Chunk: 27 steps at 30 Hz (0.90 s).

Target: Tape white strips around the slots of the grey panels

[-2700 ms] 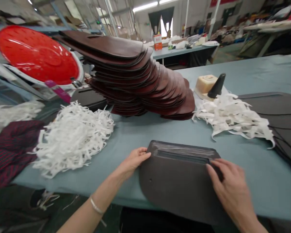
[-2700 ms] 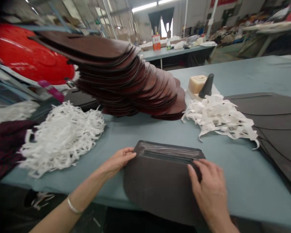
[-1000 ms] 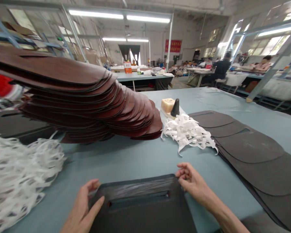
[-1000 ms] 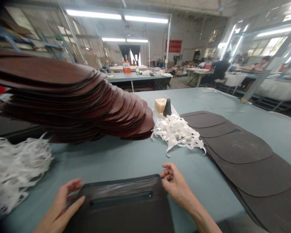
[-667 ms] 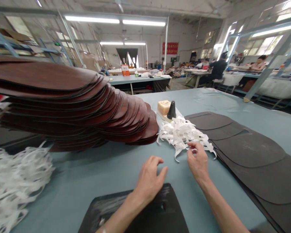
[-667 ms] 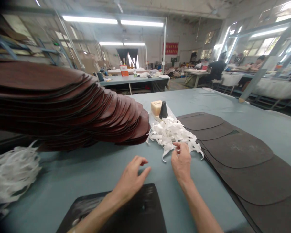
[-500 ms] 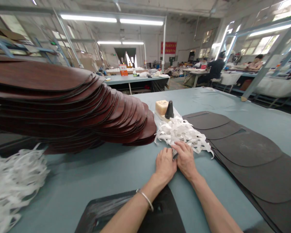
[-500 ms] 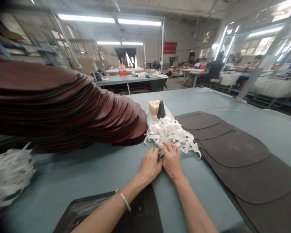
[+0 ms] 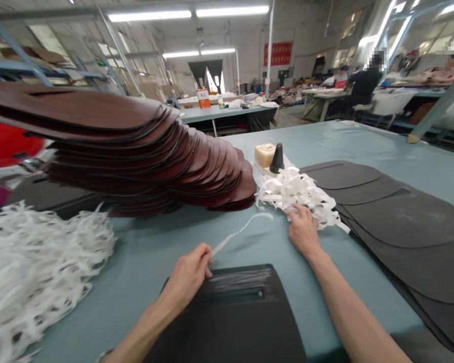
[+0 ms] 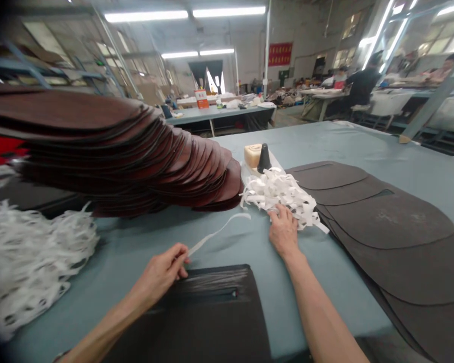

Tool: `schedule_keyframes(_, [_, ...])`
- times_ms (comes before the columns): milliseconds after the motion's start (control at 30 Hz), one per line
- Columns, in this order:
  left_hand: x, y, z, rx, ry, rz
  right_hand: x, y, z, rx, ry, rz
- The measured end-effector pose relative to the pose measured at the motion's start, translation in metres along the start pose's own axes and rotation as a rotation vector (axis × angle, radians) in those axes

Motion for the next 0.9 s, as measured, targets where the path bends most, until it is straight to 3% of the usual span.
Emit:
schedule_keyframes(133, [-0.006, 0.029, -0.021, -0.095, -0.068, -0.007, 0.020, 0.020, -0.015, -0.061, 0.013, 0.012])
schedule_keyframes(233, [-0.026, 0.029, -0.025, -0.091, -0.110, -0.075, 0.056, 0.054, -0.034, -0.206, 0.023, 0.087])
schedule_keyframes(300, [-0.043, 0.021, -0.023, -0.040, -0.131, -0.176, 0.090, 0.077, -0.048, -0.201, 0.071, 0.226])
schedule_keyframes(367, [-0.061, 0.014, -0.021, 0.018, -0.189, -0.277, 0.127, 0.091, -0.060, 0.008, 0.152, 0.461])
schedule_keyframes(400, [-0.067, 0.013, -0.020, 0.028, -0.216, -0.320, 0.145, 0.093, -0.066, 0.214, 0.189, 0.598])
schedule_keyframes(467, [-0.070, 0.018, -0.018, -0.021, -0.223, -0.400, 0.172, 0.087, -0.083, 0.769, 0.205, 0.814])
schedule_keyframes(533, [-0.056, 0.029, -0.020, -0.114, -0.144, -0.473, 0.180, 0.077, -0.106, 1.267, 0.137, 0.868])
schedule_keyframes(567, [-0.044, 0.035, -0.023, -0.155, -0.085, -0.494, 0.176, 0.073, -0.115, 1.414, 0.084, 0.849])
schedule_keyframes(633, [-0.017, 0.043, -0.036, -0.191, 0.032, -0.490, 0.156, 0.062, -0.125, 1.508, -0.027, 0.801])
schedule_keyframes(733, [0.020, 0.040, -0.068, -0.127, 0.194, -0.433, 0.118, 0.050, -0.137, 1.538, -0.109, 0.762])
schedule_keyframes(900, [0.036, 0.019, -0.124, -0.013, 0.282, -0.291, 0.080, 0.045, -0.170, 1.711, -0.238, 0.742])
Point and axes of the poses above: each hand's wrist, its own z-axis towards the middle knuckle, its own y-axis out of the back of the hand, x = y × z, the point moved 5 cm from there along z, towards the middle knuckle, and after that the axes turned 15 degrees about -y, right-handed, at the moved point
